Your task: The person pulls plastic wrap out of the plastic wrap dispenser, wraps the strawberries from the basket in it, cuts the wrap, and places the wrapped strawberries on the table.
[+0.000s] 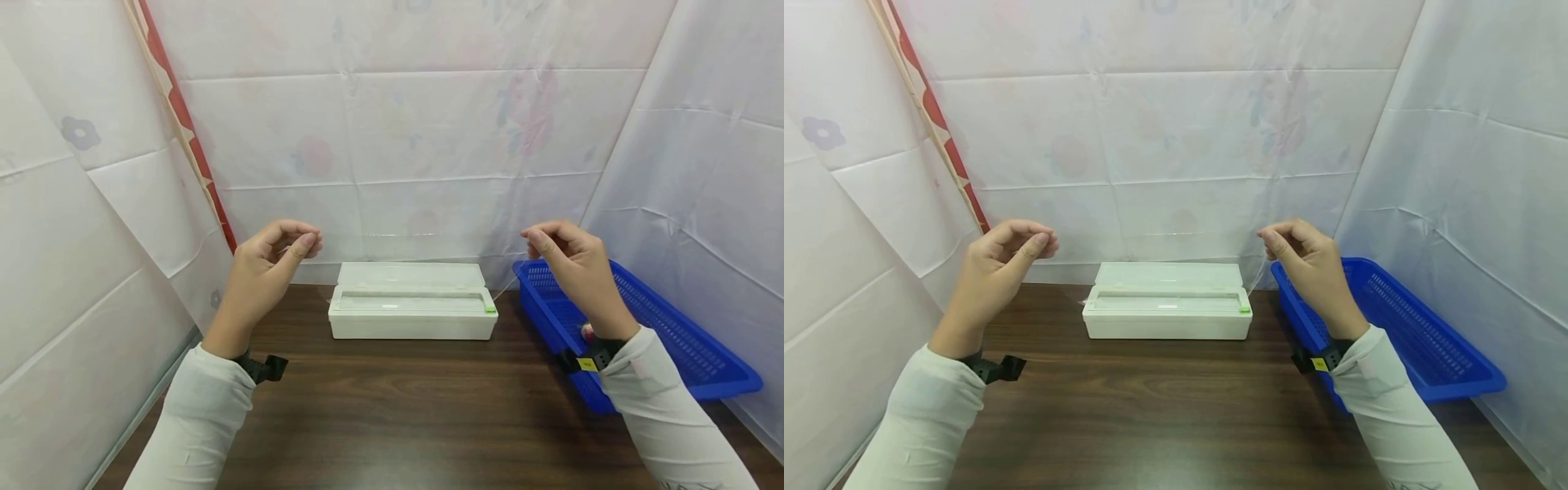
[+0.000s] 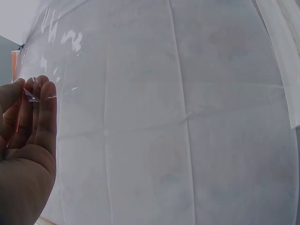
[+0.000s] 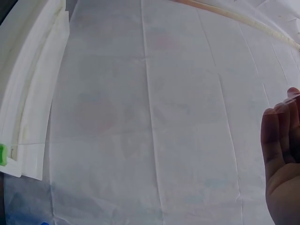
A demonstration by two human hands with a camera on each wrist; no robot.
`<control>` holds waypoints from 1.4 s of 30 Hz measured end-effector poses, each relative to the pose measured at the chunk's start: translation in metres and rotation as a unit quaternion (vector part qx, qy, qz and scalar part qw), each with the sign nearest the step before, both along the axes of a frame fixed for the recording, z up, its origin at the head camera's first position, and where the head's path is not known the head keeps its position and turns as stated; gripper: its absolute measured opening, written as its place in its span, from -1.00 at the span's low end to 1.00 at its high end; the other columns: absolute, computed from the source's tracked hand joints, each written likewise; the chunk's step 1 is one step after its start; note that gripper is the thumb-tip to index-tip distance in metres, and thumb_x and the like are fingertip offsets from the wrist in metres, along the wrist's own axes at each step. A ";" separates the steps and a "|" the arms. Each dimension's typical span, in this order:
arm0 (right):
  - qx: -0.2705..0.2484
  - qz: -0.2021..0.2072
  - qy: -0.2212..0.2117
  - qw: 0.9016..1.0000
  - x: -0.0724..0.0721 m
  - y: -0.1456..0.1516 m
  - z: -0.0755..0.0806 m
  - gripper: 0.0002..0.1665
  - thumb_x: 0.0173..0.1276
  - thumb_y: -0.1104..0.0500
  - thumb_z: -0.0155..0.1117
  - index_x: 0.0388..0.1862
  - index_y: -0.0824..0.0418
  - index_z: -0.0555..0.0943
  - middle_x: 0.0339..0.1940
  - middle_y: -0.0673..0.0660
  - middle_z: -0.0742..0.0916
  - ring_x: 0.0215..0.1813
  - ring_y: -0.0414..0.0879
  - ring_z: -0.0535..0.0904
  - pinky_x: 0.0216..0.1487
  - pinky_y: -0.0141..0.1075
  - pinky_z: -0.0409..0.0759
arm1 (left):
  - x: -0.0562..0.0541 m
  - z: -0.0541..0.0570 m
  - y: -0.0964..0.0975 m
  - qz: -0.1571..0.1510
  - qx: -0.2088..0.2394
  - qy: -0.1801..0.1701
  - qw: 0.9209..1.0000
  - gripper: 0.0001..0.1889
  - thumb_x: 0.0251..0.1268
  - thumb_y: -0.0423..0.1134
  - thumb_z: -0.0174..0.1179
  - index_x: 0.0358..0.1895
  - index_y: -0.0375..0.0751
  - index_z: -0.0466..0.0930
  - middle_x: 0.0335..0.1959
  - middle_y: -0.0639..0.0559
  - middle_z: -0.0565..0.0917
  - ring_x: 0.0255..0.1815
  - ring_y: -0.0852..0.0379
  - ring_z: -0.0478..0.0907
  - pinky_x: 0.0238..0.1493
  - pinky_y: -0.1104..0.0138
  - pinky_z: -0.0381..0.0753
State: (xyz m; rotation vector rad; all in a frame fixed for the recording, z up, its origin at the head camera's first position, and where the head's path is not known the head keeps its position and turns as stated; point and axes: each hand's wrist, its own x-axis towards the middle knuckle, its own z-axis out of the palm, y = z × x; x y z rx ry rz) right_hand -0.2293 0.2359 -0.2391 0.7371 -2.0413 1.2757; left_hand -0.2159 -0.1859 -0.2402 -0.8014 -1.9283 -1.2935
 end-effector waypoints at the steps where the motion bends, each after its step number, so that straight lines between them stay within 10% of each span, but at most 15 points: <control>1: 0.000 0.000 -0.004 1.000 0.001 0.000 0.000 -0.78 0.56 0.25 0.14 -0.06 0.38 0.66 -0.33 0.19 0.66 -0.24 -0.09 0.59 -0.18 -0.46 0.58 | 0.000 0.000 0.000 -0.002 0.001 0.000 1.000 -0.87 0.43 -0.46 0.18 -0.06 -0.33 0.67 -0.20 -0.15 0.72 -0.19 0.13 0.69 -0.08 0.41 0.65; 23: 0.014 0.026 -0.045 0.999 0.013 0.008 -0.013 -0.85 0.57 0.26 0.12 -0.15 0.33 0.60 -0.34 0.17 0.65 -0.25 -0.07 0.60 -0.19 -0.45 0.59 | 0.004 -0.010 -0.003 -0.016 -0.018 -0.012 1.000 -0.86 0.42 -0.49 0.18 -0.07 -0.32 0.68 -0.22 -0.01 0.73 -0.19 0.17 0.70 -0.09 0.41 0.65; 42: 0.046 0.026 -0.121 0.991 0.011 0.012 -0.044 -0.83 0.58 0.14 0.15 -0.08 0.22 0.61 -0.30 0.19 0.66 -0.24 -0.06 0.62 -0.22 -0.37 0.60 | 0.000 -0.041 -0.005 -0.019 -0.055 -0.066 0.996 -0.85 0.47 -0.40 0.17 -0.02 -0.21 0.68 -0.18 -0.03 0.74 -0.16 0.18 0.70 -0.25 0.47 0.62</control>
